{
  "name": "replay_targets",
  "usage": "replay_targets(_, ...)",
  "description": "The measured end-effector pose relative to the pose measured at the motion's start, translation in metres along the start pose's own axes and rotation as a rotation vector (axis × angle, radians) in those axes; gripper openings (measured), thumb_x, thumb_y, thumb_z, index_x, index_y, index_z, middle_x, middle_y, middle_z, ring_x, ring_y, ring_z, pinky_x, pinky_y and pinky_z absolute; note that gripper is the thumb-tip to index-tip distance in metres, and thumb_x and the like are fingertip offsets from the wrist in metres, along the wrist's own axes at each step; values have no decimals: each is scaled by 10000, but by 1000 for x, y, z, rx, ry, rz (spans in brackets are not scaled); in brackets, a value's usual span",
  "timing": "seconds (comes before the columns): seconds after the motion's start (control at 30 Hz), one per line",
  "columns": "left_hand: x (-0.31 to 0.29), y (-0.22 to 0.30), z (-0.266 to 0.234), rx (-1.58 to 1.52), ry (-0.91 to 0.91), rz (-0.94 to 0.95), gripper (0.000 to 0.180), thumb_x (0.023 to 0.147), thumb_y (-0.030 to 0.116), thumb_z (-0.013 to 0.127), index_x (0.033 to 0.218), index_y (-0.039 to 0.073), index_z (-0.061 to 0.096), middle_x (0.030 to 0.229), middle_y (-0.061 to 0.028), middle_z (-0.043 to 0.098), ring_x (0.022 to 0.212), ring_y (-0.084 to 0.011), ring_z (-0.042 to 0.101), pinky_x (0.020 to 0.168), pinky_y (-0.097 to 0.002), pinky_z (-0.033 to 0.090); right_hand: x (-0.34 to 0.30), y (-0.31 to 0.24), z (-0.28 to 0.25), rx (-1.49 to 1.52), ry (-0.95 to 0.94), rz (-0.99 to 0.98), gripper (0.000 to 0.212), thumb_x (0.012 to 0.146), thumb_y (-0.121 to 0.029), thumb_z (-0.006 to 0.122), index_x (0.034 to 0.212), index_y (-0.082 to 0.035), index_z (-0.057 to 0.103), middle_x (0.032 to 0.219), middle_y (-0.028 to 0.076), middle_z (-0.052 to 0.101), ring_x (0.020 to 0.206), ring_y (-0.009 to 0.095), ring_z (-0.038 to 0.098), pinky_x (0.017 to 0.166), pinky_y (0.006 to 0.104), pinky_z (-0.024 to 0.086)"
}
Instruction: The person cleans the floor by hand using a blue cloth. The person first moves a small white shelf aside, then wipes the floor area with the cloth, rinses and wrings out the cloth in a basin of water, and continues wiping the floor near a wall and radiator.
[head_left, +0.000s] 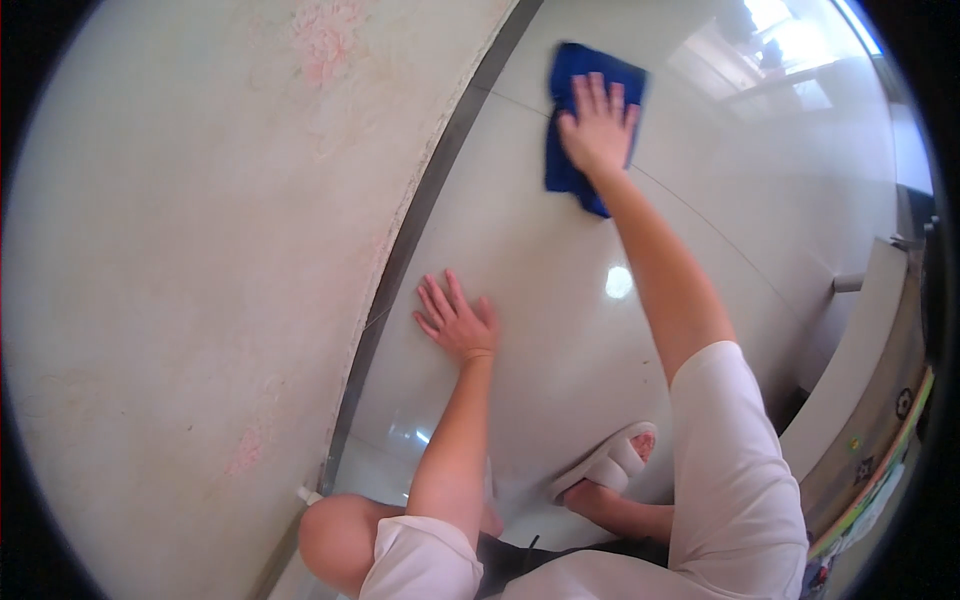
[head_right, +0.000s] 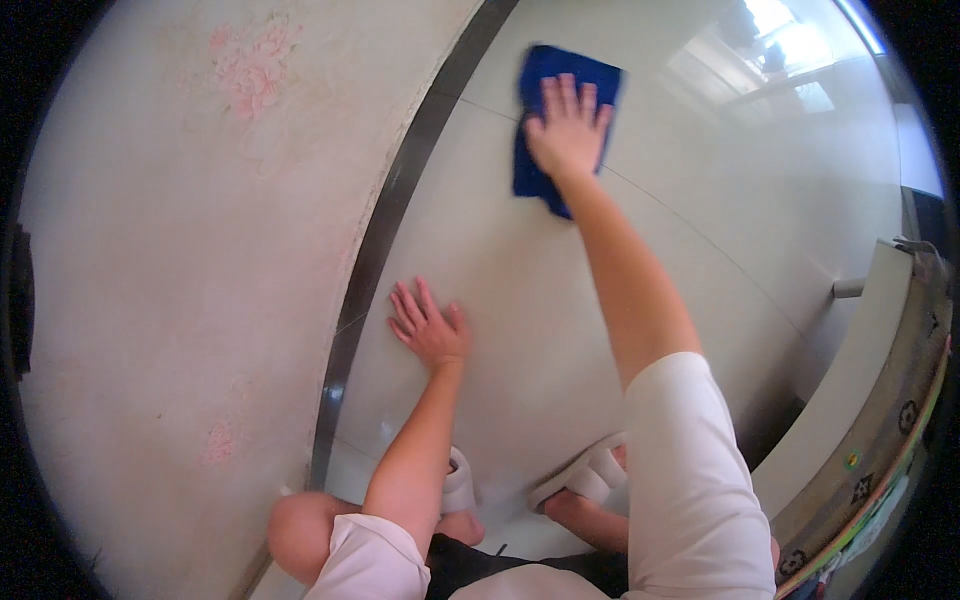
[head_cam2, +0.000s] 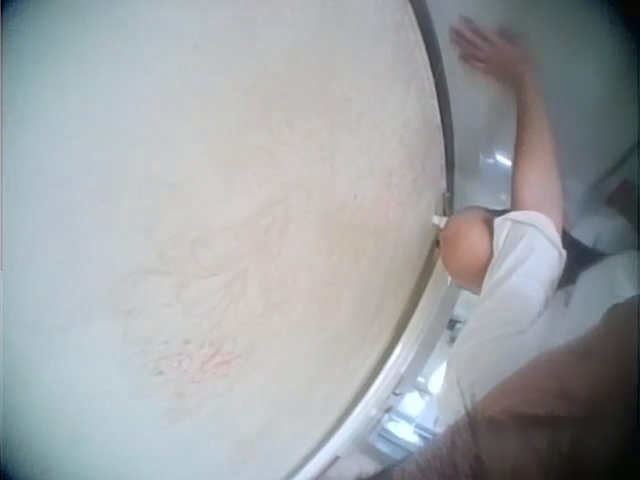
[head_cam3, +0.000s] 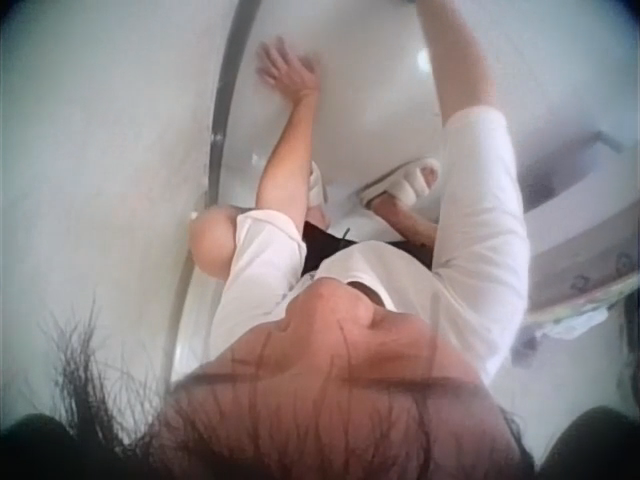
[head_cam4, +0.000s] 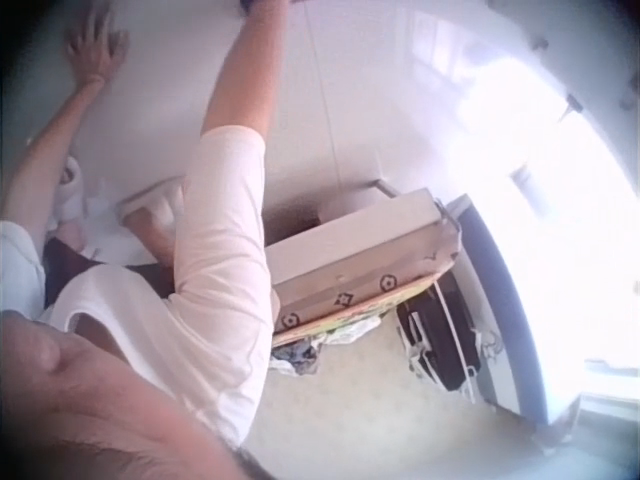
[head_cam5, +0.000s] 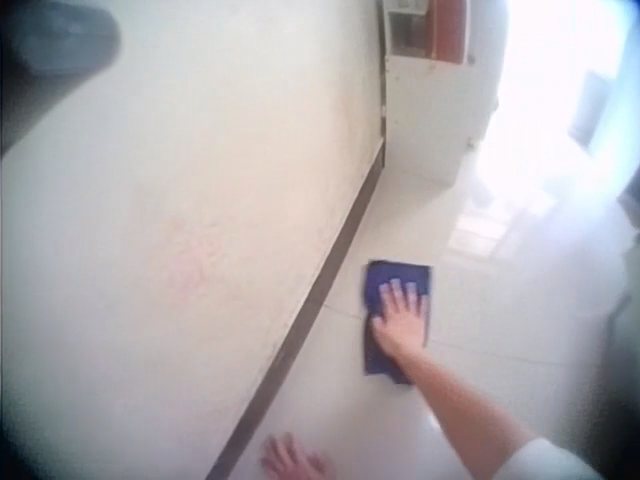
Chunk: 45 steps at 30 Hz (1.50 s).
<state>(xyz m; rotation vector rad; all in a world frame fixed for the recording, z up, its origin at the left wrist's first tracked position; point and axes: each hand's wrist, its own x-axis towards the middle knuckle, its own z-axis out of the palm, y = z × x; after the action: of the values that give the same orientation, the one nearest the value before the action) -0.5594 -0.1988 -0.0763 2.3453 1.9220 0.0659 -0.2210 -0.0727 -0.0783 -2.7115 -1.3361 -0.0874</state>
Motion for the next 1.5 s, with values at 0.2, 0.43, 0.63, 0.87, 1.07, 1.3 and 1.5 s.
replay_targets(0.2, 1, 0, -5, 15, 15, 19, 762, 960, 527, 428, 1590, 122, 284, 1662, -167, 208, 1539, -359, 179, 1196, -613, 141, -83, -98, -20, 173, -98, -459, 704, 926, -430, 533, 1561, -177, 367, 1648, 31, 289, 1530, 318, 206, 1232, 575, 107)
replay_targets(0.43, -4, -6, 4, -251, 251, 6, 869, 986, 610, 316, 1573, -23, 218, 1625, -270, 218, 1512, -413, 215, 1202, -572, 179, -176, -103, -39, 368, -374, -1137, 735, 863, -406, 621, 1545, -234, 406, 1622, -4, 345, 1504, 285, 278, 1240, 549, 126)
replay_targets(0.63, -6, -17, 6, -269, 265, 2, 867, 987, 616, 319, 1578, -10, 213, 1629, -258, 223, 1513, -402, 226, 1197, -572, 193, -154, -75, -42, 405, -322, -886, 684, 851, -377, 628, 1501, -233, 471, 1594, 15, 393, 1511, 275, 270, 1235, 542, 156)
replay_targets(0.87, -2, -6, 2, -237, 200, 18, 842, 986, 579, 345, 1583, 2, 212, 1637, -233, 224, 1530, -372, 195, 1208, -562, 171, -39, -51, -3, 191, 146, -130, 606, 943, -368, 525, 1517, -194, 444, 1617, 37, 357, 1510, 309, 271, 1217, 577, 162)
replay_targets(1.07, -2, -12, 2, -189, 189, 12, 838, 985, 578, 337, 1577, -4, 226, 1629, -233, 241, 1522, -378, 216, 1200, -576, 183, -77, -152, -5, 701, -52, 1, 618, 999, -317, 466, 1553, -74, 340, 1600, 120, 374, 1520, 314, 247, 1237, 538, 104)
replay_targets(1.3, -7, -9, 21, -17, 5, -24, 877, 961, 641, 346, 1558, 4, 259, 1604, -218, 296, 1493, -381, 274, 1191, -586, 194, -195, -180, -27, 1415, -339, -218, 689, 948, -58, 429, 1598, -49, 199, 1677, 186, 144, 1552, 336, 121, 1252, 429, 64)
replay_targets(1.5, -10, -10, 26, -90, 102, -4, 888, 943, 584, 424, 1559, -27, 231, 1593, -230, 313, 1492, -364, 284, 1199, -578, 186, -187, -161, -38, 1462, -547, -305, 695, 966, -97, 470, 1591, -14, 178, 1675, 210, 111, 1556, 337, 100, 1255, 389, 105)
